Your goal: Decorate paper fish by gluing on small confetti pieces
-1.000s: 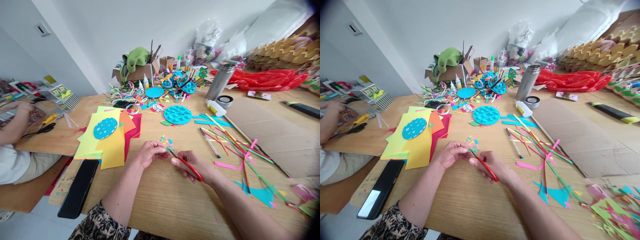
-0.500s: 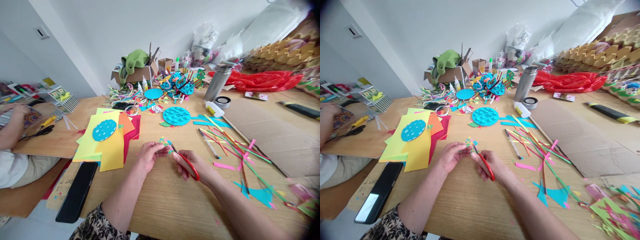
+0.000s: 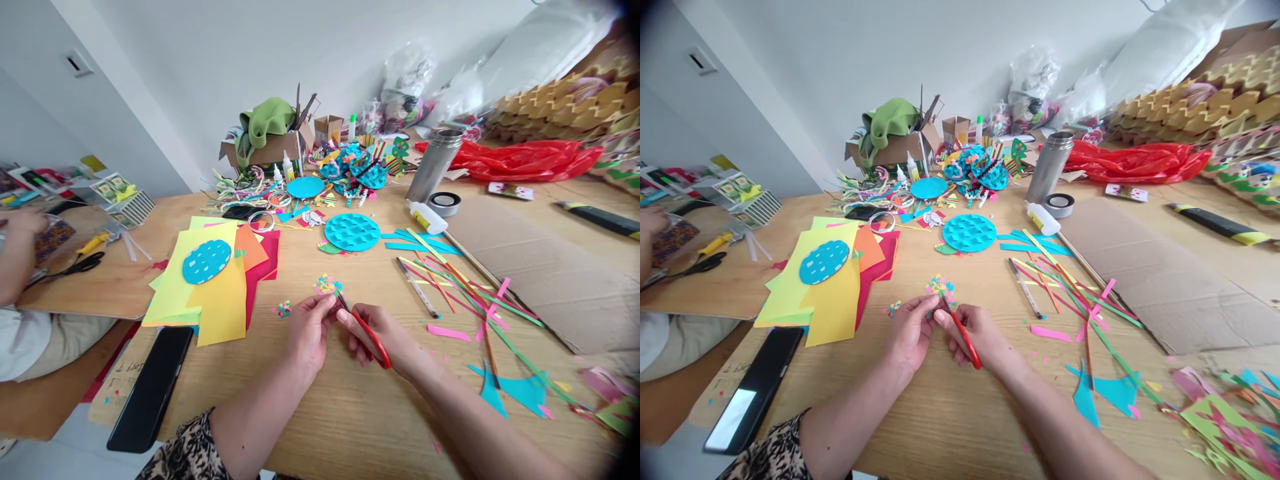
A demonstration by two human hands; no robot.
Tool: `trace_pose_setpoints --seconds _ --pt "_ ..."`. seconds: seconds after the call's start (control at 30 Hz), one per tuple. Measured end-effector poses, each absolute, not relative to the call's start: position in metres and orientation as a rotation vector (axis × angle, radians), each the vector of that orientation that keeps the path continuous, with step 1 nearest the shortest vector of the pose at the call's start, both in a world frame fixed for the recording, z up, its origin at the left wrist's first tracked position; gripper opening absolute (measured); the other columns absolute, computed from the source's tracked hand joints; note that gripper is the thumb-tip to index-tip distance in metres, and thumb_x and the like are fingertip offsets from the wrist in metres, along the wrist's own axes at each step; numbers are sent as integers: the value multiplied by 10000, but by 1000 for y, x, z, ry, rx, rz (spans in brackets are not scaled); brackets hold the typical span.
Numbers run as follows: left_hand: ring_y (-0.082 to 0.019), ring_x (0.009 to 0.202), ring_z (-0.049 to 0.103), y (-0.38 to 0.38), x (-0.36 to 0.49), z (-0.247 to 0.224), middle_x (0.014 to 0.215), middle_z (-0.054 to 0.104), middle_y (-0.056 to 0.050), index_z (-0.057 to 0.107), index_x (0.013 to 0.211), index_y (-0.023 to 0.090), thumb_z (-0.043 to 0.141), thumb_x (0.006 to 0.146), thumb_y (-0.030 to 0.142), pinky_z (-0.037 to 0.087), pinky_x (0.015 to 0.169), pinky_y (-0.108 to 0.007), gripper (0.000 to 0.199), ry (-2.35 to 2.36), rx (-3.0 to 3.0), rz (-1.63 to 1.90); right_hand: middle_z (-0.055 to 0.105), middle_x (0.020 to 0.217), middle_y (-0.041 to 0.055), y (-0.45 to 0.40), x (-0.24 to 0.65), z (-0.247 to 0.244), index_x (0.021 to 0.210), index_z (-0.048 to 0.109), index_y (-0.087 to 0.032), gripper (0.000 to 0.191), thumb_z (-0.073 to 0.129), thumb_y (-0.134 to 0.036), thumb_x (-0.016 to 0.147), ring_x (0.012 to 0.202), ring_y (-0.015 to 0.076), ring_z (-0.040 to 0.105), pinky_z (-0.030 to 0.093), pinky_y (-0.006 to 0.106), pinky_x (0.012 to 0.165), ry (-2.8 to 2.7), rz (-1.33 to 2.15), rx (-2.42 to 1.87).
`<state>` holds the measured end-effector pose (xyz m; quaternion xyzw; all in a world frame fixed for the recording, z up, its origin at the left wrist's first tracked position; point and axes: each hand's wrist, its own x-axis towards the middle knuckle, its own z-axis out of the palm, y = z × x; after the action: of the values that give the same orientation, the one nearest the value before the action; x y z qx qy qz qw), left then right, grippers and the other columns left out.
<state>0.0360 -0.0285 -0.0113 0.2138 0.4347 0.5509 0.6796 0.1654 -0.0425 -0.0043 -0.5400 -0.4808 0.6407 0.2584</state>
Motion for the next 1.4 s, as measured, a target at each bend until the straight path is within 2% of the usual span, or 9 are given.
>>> trace_pose_setpoints --seconds 0.17,0.57,1.4 --pt "-160 716 645 -31 37 -13 730 708 -50 689 661 137 836 583 284 483 707 -280 222 968 470 1233 570 480 -46 -42 164 -6 703 427 -207 556 624 -726 688 349 93 519 343 192 333 -1285 1724 -1480" --pt "-163 750 661 -35 41 -15 753 716 -43 684 660 140 837 576 265 486 740 -271 215 978 426 1255 572 485 -47 -43 163 -10 694 423 -209 544 615 -718 712 352 90 521 353 188 326 -1295 1689 -1485" --pt "-140 678 625 -36 43 -14 700 708 -37 693 621 140 838 570 246 468 669 -250 187 940 404 1261 567 471 -53 -44 162 -12 686 427 -207 537 637 -700 707 344 89 523 363 177 317 -1268 1696 -1475"
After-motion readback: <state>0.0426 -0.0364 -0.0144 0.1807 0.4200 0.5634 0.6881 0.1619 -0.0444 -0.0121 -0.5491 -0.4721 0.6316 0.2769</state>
